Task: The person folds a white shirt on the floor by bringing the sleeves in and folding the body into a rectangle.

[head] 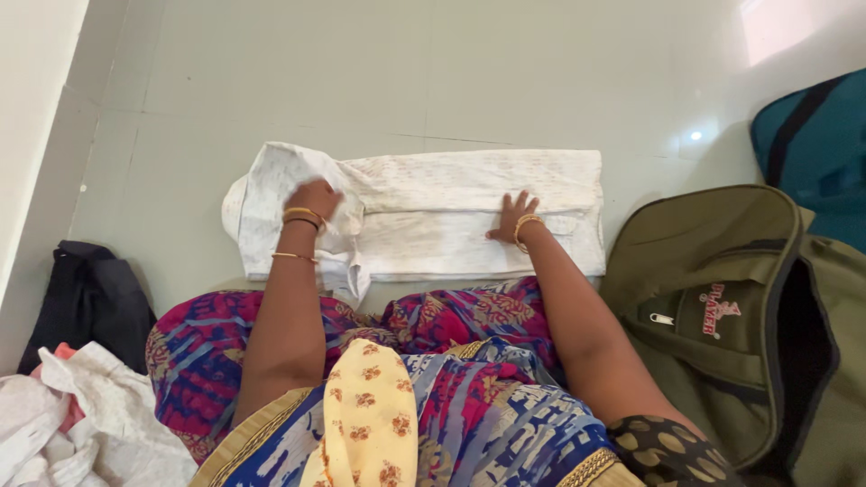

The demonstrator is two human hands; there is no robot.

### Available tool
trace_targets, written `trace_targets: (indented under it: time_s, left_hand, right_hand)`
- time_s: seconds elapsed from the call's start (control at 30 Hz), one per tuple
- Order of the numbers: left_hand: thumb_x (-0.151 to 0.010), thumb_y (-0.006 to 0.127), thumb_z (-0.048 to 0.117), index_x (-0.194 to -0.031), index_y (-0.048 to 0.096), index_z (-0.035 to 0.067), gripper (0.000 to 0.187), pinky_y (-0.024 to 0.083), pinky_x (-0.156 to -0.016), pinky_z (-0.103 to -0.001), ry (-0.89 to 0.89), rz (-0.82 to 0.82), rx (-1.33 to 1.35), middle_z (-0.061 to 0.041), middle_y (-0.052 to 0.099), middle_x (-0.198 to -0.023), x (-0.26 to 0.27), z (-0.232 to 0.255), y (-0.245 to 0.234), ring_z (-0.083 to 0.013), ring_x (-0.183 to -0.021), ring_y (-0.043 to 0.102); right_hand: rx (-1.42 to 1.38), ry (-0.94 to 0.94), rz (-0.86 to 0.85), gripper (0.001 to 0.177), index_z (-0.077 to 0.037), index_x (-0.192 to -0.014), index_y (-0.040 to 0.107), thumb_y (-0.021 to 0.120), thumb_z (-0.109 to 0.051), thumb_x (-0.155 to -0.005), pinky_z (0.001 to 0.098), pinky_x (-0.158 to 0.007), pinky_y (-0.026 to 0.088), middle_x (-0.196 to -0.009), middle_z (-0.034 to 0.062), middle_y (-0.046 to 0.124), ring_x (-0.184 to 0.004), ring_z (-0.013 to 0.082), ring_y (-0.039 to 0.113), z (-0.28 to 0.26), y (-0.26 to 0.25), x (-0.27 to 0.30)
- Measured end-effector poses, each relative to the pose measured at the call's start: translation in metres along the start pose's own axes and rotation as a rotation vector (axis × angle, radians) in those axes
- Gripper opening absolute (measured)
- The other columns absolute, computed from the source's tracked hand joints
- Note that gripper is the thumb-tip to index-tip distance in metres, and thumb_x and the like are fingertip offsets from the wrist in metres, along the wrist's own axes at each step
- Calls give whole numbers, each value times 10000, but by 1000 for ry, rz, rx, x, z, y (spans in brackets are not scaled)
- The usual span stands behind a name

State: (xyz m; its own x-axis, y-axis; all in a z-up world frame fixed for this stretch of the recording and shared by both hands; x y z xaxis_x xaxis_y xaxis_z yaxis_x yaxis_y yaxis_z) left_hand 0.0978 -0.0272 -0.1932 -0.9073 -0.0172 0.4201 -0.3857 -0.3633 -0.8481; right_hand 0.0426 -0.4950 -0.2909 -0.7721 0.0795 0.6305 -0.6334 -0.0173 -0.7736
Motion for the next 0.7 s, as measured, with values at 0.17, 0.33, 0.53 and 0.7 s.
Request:
trace_targets:
  time_s: [0.17, 0.33, 0.53, 0.7]
  left_hand:
    - [-853, 777, 535, -1238, 575, -39, 720, 501, -974, -493, -179, 632, 274, -287, 613, -1287, 9, -21, -82, -444, -1185, 595]
    - [-801, 865, 610, -1193, 491, -167, 947, 516, -923, -505, -230, 630, 439, -363, 605, -1197, -32, -43, -51, -484, -1096, 622]
    - [-859, 707, 309, -992, 705, -35, 369, 555, -949, -465, -365, 511, 515, -274, 720, -1109, -43, -83, -28, -447, -1069, 681]
    - [-796, 697, 227, -897, 677, 35, 218, 576, -898, -467, -579, 272, 346, -223, 715, -1070, -25, -117, -27, -411, -1051, 710]
  right_hand:
    - [-87, 93, -58, 1435, -137, -1644, -94, 721, -804, -669, 780, -1143, 199, -1670, 295, -211, -1524, 547, -165, -9, -14, 34]
    - [-72, 91, -77, 1487, -125, -1636, -142, 709, -853, -658, 799, -1128, 176, -1646, 311, -255, -1502, 561, -208, -15, -26, 44]
    - [-80, 110, -104, 1505, -119, -1631, -155, 703, -867, -647, 797, -1126, 187, -1643, 313, -263, -1498, 565, -216, -12, -29, 41]
    - [-76, 117, -115, 1507, -120, -1626, -173, 683, -880, -647, 798, -1126, 188, -1637, 311, -278, -1493, 564, -231, -10, -30, 38]
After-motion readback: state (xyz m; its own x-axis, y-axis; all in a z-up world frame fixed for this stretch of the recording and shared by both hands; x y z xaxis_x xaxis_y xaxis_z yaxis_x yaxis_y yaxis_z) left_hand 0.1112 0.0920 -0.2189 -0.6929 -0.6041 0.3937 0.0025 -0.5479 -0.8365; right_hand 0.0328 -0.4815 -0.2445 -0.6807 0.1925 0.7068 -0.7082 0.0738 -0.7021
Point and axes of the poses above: each hand's wrist, its own x-axis away from the middle knuckle, its own y-axis out of the palm, z = x × y, the point moved 8 cm from there along -x, towards the middle knuckle
